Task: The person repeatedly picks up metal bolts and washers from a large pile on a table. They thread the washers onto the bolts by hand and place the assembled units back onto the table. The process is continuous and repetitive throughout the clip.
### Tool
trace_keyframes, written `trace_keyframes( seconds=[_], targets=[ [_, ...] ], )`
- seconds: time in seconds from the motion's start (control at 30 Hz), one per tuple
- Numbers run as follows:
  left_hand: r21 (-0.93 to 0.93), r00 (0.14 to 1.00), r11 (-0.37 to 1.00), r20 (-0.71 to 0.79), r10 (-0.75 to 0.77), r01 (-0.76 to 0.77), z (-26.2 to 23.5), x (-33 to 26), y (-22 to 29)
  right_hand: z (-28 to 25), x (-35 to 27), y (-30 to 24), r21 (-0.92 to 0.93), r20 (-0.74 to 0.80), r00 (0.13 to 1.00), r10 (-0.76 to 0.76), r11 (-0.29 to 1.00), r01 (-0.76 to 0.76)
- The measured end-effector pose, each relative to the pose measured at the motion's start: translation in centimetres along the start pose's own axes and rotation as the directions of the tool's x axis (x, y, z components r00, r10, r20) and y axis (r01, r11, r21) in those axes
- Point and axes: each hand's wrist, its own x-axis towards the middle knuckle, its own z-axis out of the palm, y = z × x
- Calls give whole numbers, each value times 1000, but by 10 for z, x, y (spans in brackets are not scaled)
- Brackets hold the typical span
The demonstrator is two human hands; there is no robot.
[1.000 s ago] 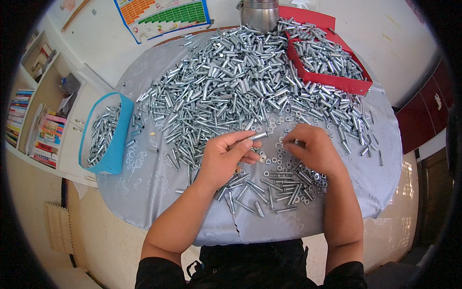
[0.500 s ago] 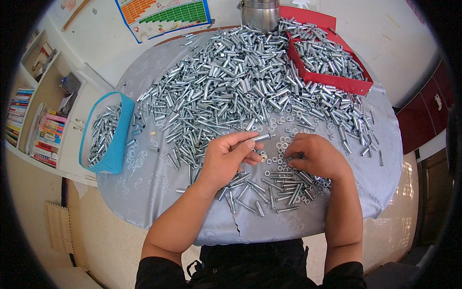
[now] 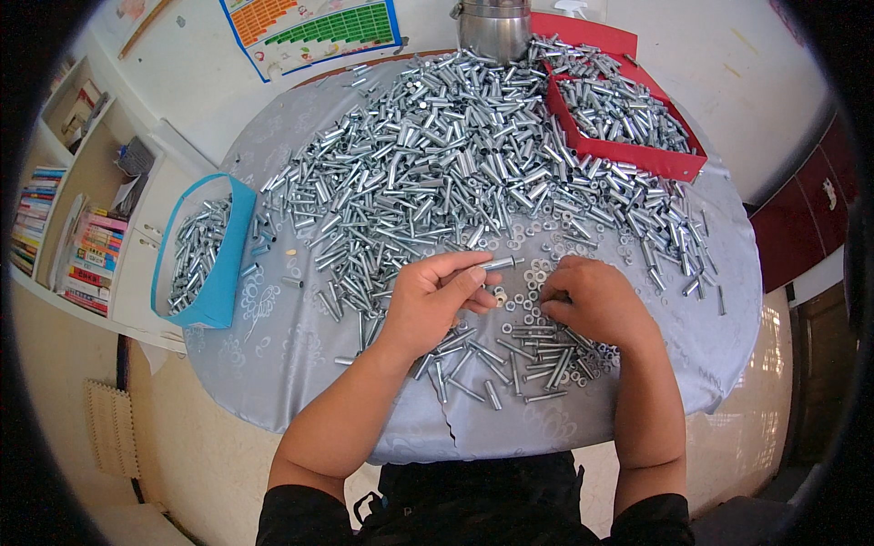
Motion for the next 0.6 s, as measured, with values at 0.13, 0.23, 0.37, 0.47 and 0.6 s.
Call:
trace_keyframes(
  seconds=[0.13,0.23,0.37,0.47,0.6],
  targets=[
    [3,1000,1000,2,0,0,0,0,0,0,-1,-1,-10,8,1000,-2,1000,2],
    [4,1000,1000,6,1,-1,1,0,0,1,-1,1,-2,9,1000,-18,1000,18],
    [-1,1000,1000,4,-14,14,1,1,-1,3,1,-1,-30,2,1000,-2,1000,2],
    [-1,1000,1000,6,-8,8,2,0,1,5,1,-5,-60,-2,1000,20,998,-20],
    [12,1000,1000,9,-6,6,1,0,-1,3,1,-10,-71,16,999,33,997,-32]
  ],
)
